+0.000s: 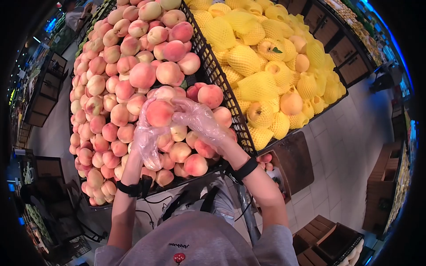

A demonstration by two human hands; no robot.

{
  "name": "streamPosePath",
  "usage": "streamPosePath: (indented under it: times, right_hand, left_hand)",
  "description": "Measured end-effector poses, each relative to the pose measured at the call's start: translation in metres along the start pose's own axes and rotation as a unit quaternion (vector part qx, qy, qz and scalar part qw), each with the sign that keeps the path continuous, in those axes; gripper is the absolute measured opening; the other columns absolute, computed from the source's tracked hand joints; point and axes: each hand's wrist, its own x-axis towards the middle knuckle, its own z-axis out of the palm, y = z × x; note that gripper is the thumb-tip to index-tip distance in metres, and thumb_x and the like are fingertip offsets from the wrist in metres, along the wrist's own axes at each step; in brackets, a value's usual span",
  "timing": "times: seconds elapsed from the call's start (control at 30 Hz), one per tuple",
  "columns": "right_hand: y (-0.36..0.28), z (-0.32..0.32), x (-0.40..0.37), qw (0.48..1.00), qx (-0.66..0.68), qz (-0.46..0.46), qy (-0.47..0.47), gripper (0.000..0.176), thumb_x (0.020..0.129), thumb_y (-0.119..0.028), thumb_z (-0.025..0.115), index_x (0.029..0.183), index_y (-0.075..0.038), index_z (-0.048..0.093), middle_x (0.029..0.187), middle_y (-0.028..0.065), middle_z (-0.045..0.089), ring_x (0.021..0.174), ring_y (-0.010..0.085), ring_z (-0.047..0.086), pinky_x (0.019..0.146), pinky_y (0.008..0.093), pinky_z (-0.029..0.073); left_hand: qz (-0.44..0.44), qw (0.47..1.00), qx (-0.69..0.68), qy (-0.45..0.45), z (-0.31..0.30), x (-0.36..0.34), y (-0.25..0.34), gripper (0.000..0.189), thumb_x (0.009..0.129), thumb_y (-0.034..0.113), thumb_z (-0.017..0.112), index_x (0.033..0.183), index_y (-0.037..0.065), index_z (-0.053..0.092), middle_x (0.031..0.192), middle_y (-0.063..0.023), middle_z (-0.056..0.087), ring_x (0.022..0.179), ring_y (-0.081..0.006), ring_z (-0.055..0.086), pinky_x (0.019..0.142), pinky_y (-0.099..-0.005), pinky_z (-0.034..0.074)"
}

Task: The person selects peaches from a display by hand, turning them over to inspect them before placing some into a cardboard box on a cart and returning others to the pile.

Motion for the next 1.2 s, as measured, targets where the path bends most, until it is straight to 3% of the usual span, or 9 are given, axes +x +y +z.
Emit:
streamPosePath:
  times: [0.1,0.2,0.27,0.63,0.77,0.9,1.07,1.13,1.2]
  right_hand:
    - [0.004,-0.002,-0.002,0.995,0.08,0.066,0.015,0.041,0.1,-0.016,0.061,0.138,-0.004,0.052,0.136,0.0099,0.053,0.127,0.0198,0.05,0.11,0.0282,0.039]
    - [0.003,0.001,-0.003,0.993,-0.033,0.107,0.044,0.037,0.103,-0.016,0.055,0.138,-0.006,0.052,0.137,0.0093,0.053,0.126,0.0202,0.05,0.11,0.0291,0.039]
    - [-0.046,0.028,-0.005,0.98,-0.075,0.184,0.029,0.037,0.103,-0.018,0.055,0.139,-0.008,0.052,0.138,0.0094,0.052,0.126,0.0202,0.05,0.109,0.0293,0.039]
    - [-0.008,0.02,0.0,0.997,-0.05,0.037,0.036,0.033,0.101,-0.02,0.058,0.131,-0.006,0.057,0.126,0.0081,0.06,0.114,0.0162,0.057,0.1,0.0305,0.046]
    - [-0.023,0.026,0.0,0.99,-0.001,0.126,0.066,0.029,0.102,-0.017,0.057,0.127,-0.003,0.061,0.119,0.0062,0.064,0.11,0.0128,0.06,0.096,0.0275,0.048]
    - [-0.023,0.024,-0.003,0.986,-0.016,0.142,0.089,0.027,0.102,-0.016,0.056,0.125,-0.002,0.063,0.113,0.0064,0.066,0.108,0.0138,0.061,0.096,0.0275,0.049]
    - [-0.047,0.028,-0.013,0.977,-0.076,0.179,0.085,0.037,0.103,-0.021,0.054,0.132,0.003,0.055,0.123,0.0109,0.062,0.111,0.017,0.061,0.097,0.0307,0.05]
    - [-0.039,0.041,-0.012,0.99,-0.077,0.077,0.087,0.039,0.099,-0.021,0.061,0.132,-0.001,0.054,0.126,0.0112,0.059,0.111,0.0187,0.059,0.095,0.0326,0.05]
    - [-0.025,0.061,-0.008,0.993,-0.077,-0.027,0.089,0.042,0.095,-0.021,0.067,0.131,-0.004,0.054,0.129,0.0115,0.056,0.111,0.0204,0.058,0.093,0.0344,0.05]
  left_hand:
    - [-0.107,0.98,-0.163,0.029,0.0,-0.005,0.015,0.093,0.073,-0.002,0.083,0.151,0.012,0.036,0.138,-0.0102,0.052,0.126,-0.0216,0.053,0.104,-0.0339,0.049]
    - [-0.144,0.964,-0.222,0.028,0.001,-0.011,0.026,0.092,0.072,-0.002,0.083,0.151,0.012,0.036,0.138,-0.01,0.052,0.125,-0.0217,0.053,0.104,-0.0339,0.048]
    - [-0.152,0.96,-0.234,0.022,0.001,-0.013,0.03,0.092,0.072,-0.002,0.082,0.151,0.012,0.036,0.138,-0.0099,0.052,0.125,-0.0217,0.053,0.104,-0.0339,0.048]
    - [-0.151,0.96,-0.233,0.019,-0.003,-0.026,0.047,0.091,0.071,-0.002,0.082,0.15,0.011,0.038,0.137,-0.0092,0.053,0.124,-0.0221,0.054,0.105,-0.0339,0.047]
    - [-0.127,0.971,-0.2,0.023,0.001,-0.032,0.055,0.09,0.071,-0.002,0.082,0.149,0.011,0.038,0.137,-0.009,0.053,0.123,-0.0222,0.054,0.105,-0.0339,0.046]
    - [-0.078,0.988,-0.128,0.03,0.008,-0.038,0.064,0.09,0.071,-0.002,0.082,0.149,0.01,0.039,0.137,-0.0087,0.053,0.123,-0.0224,0.054,0.106,-0.0339,0.046]
    - [0.073,0.992,0.097,0.038,0.014,-0.033,0.064,0.087,0.07,0.0,0.082,0.147,0.009,0.041,0.136,-0.0089,0.054,0.124,-0.0228,0.054,0.107,-0.0348,0.045]
    - [0.096,0.99,0.094,0.041,0.018,-0.031,0.065,0.084,0.07,0.003,0.082,0.144,0.008,0.044,0.137,-0.0098,0.054,0.126,-0.023,0.053,0.107,-0.036,0.044]
    - [0.072,0.975,0.203,0.049,0.022,-0.033,0.069,0.082,0.071,0.007,0.083,0.143,0.008,0.045,0.137,-0.0106,0.055,0.127,-0.0234,0.053,0.106,-0.0364,0.045]
